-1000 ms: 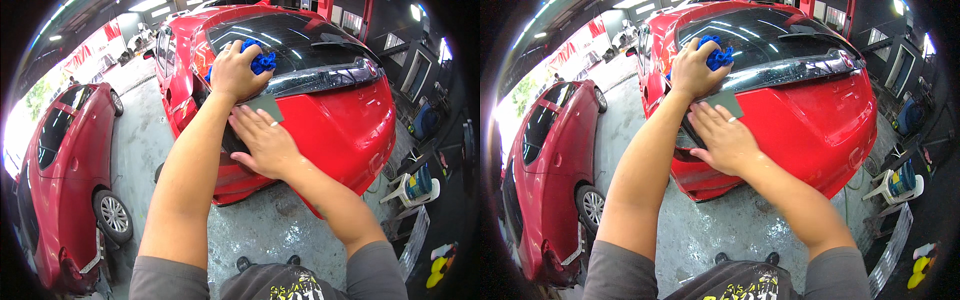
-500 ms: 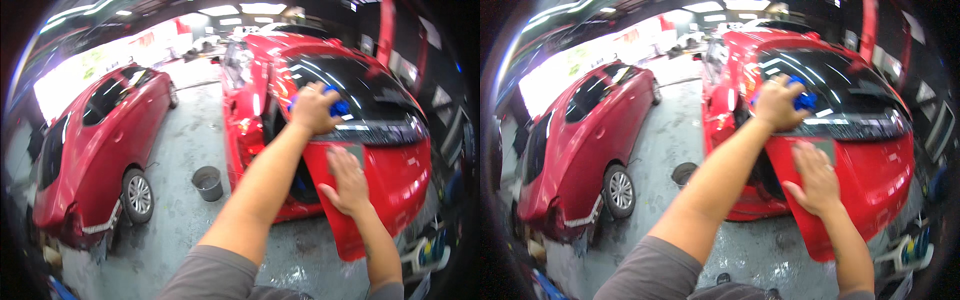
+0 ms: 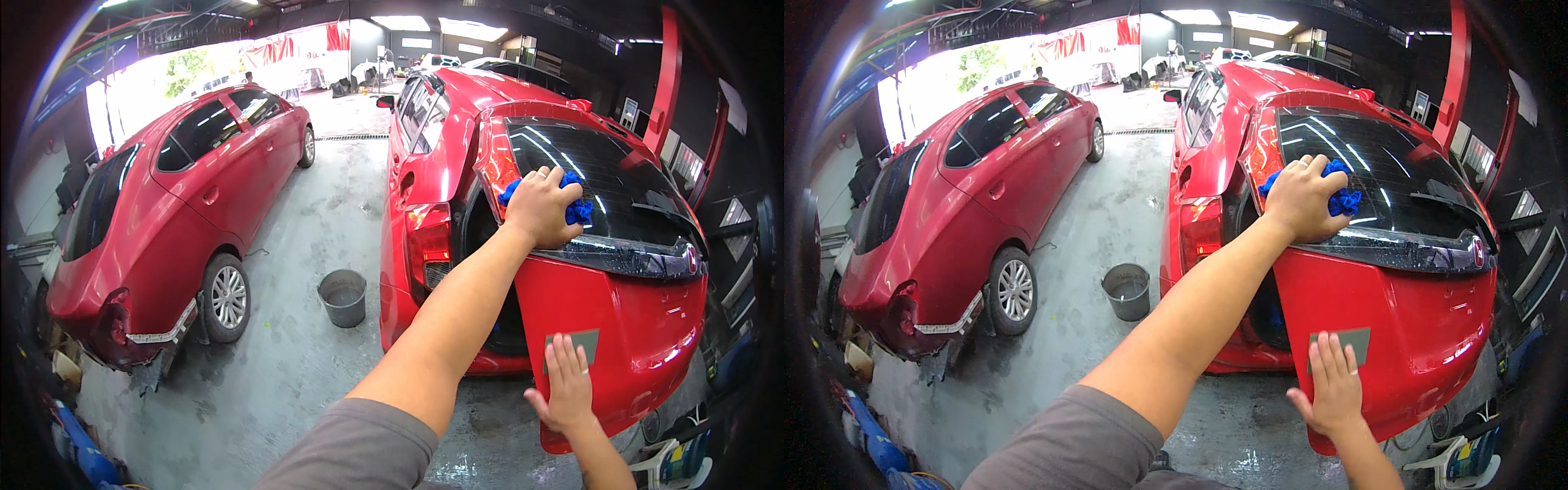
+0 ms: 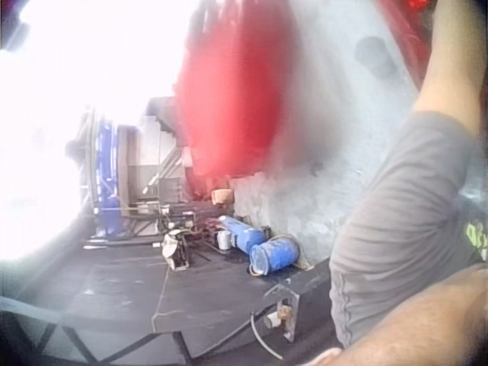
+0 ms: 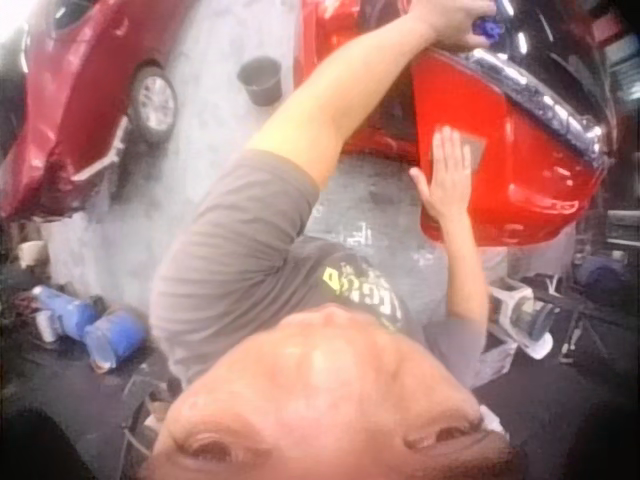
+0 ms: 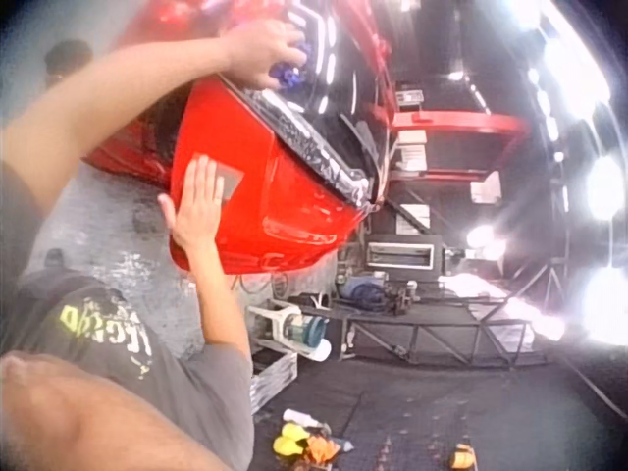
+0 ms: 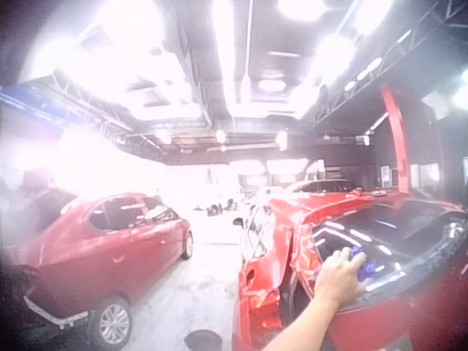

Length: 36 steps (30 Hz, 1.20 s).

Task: The person wipes the rear trunk of a red car using a blue microfiber cloth and a small rectangular pad. They repeatedly rub the surface in circular and linear motions, occasionally dipping the cloth into a bucket of water to clean it before resuming the wiping process.

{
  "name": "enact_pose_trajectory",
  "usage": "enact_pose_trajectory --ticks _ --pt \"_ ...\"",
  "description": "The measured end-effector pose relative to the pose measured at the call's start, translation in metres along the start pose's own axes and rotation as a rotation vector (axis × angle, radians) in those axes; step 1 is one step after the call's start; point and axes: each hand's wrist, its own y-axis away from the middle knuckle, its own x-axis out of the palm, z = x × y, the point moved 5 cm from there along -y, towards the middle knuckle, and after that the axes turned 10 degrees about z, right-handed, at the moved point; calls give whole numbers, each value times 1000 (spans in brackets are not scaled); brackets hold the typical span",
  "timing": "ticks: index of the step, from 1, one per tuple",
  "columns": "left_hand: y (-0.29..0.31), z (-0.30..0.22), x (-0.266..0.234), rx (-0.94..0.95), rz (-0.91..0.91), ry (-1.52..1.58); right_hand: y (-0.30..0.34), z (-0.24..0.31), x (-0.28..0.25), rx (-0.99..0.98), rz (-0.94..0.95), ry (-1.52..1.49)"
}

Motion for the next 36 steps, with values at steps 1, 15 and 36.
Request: enact_pose_trajectory --ticks 1,15,36 --pt "-2 -4 1 4 -3 7 12 0 5 15 13 5" --pt "-1 -3 7 -27 1 -42 26 32 4 45 39 -53" --pt "3 7 19 -52 98 -85 -29 34 7 65 -138 -129"
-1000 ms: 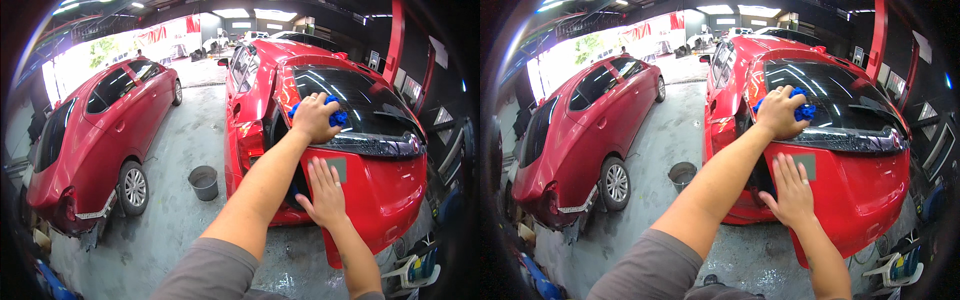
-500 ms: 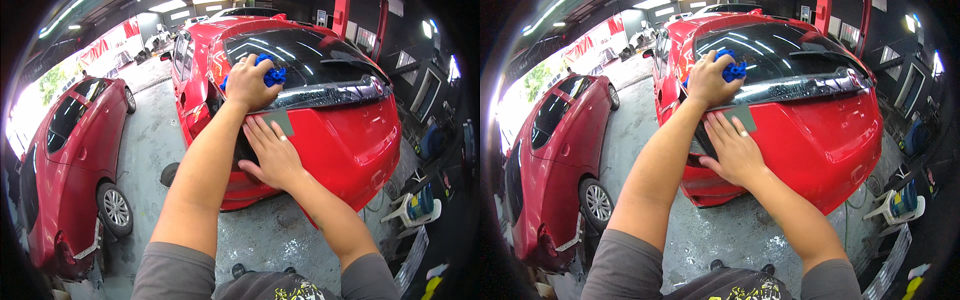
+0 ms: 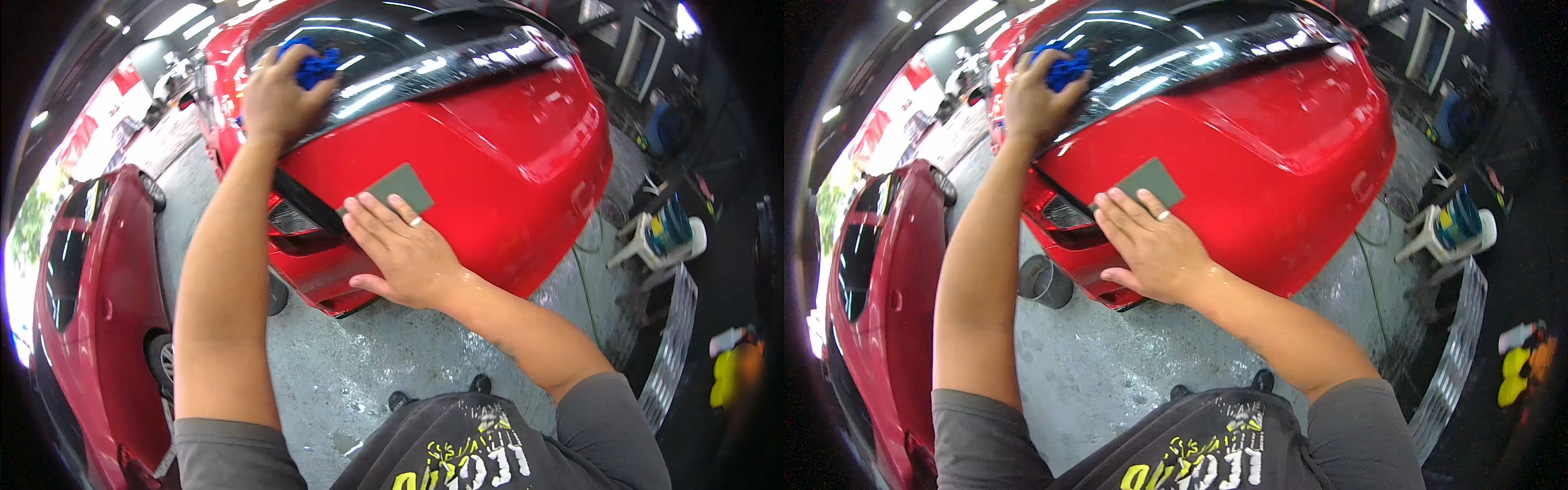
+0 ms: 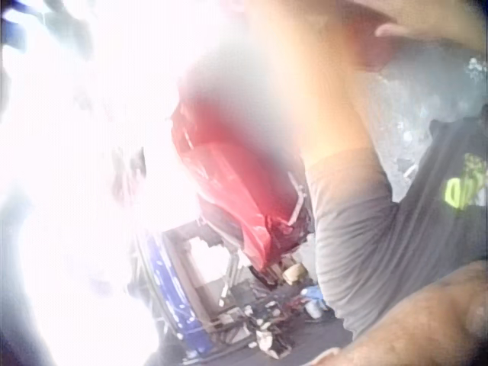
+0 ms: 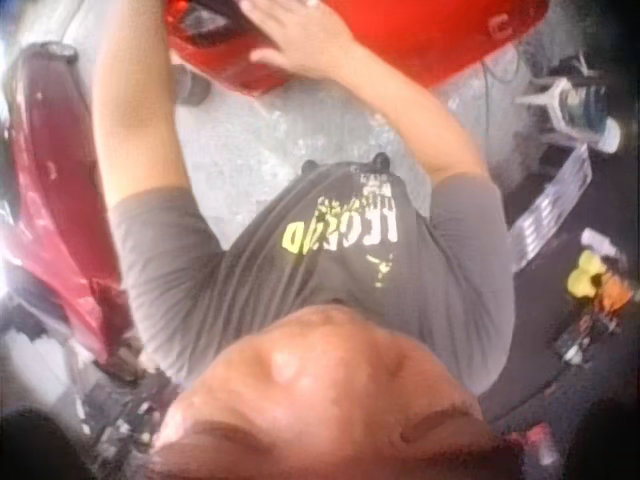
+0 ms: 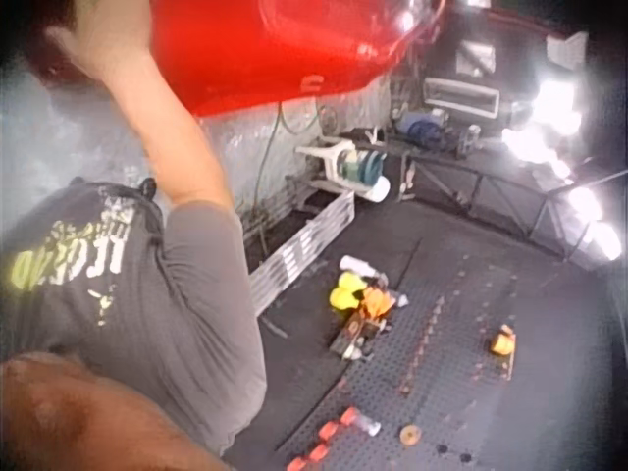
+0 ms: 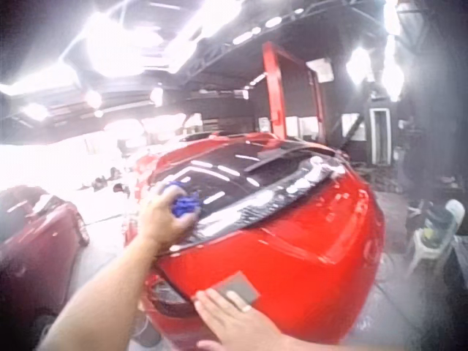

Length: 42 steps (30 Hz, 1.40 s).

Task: The person wipes the rear trunk of a red car using a blue microfiber cloth and a small rectangular pad. They repeatedly rub the surface in circular and linear motions, occasionally dipping the cloth into a bucket of water to clean it before resuming the wiping process.

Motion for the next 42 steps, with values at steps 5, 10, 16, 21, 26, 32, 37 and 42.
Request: enact_pose_trajectory --ticks 5,10,16,21,26,32,37,42 --pt "7 3 -8 -36 -7 -75 126 -24 23 103 131 -42" --pt "-3 -13 6 26 -26 -8 159 -50 27 342 -69 21" --pt "2 5 9 11 28 -15 118 -12 49 269 -200 -137" --pt "-11 2 14 30 8 -44 211 -230 7 995 -508 -268" --pt "-1 1 19 48 -8 -56 180 -168 30 937 -443 -183" --pt "-4 15 20 45 14 28 173 12 77 466 -327 -300" --pt "-6 15 19 82 29 39 186 -80 57 610 -363 -195" --pt "-6 37 31 200 55 51 179 -112 62 665 -363 -167"
